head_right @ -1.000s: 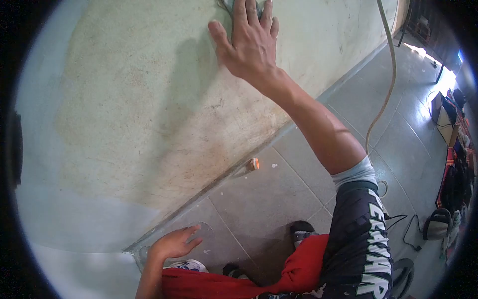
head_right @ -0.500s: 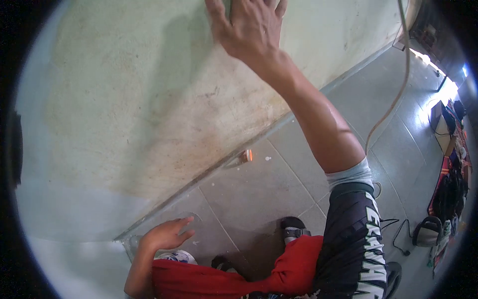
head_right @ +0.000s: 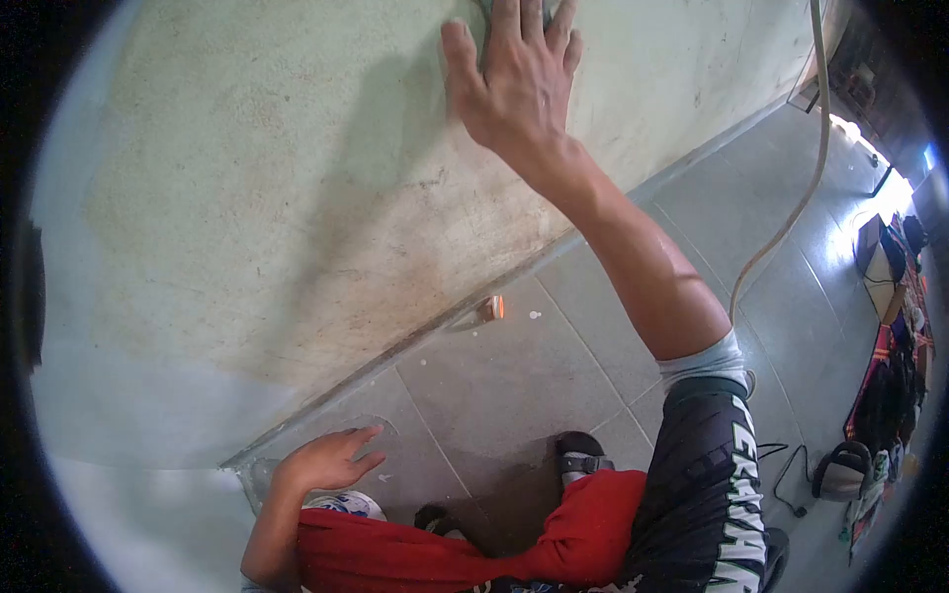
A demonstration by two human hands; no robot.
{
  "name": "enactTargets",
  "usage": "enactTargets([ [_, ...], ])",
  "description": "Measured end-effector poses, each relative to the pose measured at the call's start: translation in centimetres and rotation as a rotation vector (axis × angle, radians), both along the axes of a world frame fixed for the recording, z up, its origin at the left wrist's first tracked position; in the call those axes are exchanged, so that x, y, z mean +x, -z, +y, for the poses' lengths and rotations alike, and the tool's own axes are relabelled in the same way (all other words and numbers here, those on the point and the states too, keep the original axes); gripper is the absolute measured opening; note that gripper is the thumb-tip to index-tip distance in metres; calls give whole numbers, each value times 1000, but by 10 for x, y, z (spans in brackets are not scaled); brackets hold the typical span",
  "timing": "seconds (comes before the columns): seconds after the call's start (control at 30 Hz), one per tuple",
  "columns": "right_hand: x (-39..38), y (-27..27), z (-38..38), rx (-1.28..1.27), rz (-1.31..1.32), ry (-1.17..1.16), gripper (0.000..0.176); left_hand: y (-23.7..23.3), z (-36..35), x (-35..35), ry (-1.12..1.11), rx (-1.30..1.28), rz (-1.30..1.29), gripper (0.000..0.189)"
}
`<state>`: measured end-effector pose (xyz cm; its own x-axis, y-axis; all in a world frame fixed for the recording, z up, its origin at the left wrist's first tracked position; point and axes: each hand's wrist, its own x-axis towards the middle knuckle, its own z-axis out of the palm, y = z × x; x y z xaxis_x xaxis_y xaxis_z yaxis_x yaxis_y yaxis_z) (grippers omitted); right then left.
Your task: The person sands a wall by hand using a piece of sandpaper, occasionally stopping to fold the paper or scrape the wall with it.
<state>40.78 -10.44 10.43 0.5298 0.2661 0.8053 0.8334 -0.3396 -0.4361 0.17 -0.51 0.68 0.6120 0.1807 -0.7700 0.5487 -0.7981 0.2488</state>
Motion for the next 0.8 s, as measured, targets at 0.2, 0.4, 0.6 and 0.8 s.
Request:
enactTargets([
  [0.2, -42, 151, 15, -230, 75, -148, 92, -11, -5, 1, -49, -11, -55, 62],
  [0.4, -14, 71, 7, -133, -58, -54, 88, -4, -2, -2, -27, -4, -52, 62],
  [0.6, -3, 21, 22, 134, -168, -93, 86, 5, 5, -5, -19, 7, -62, 62],
  [0.8, -43, 156, 9, -264, 41, -109, 91, -9, -2, 0, -61, 15, 2, 61],
])
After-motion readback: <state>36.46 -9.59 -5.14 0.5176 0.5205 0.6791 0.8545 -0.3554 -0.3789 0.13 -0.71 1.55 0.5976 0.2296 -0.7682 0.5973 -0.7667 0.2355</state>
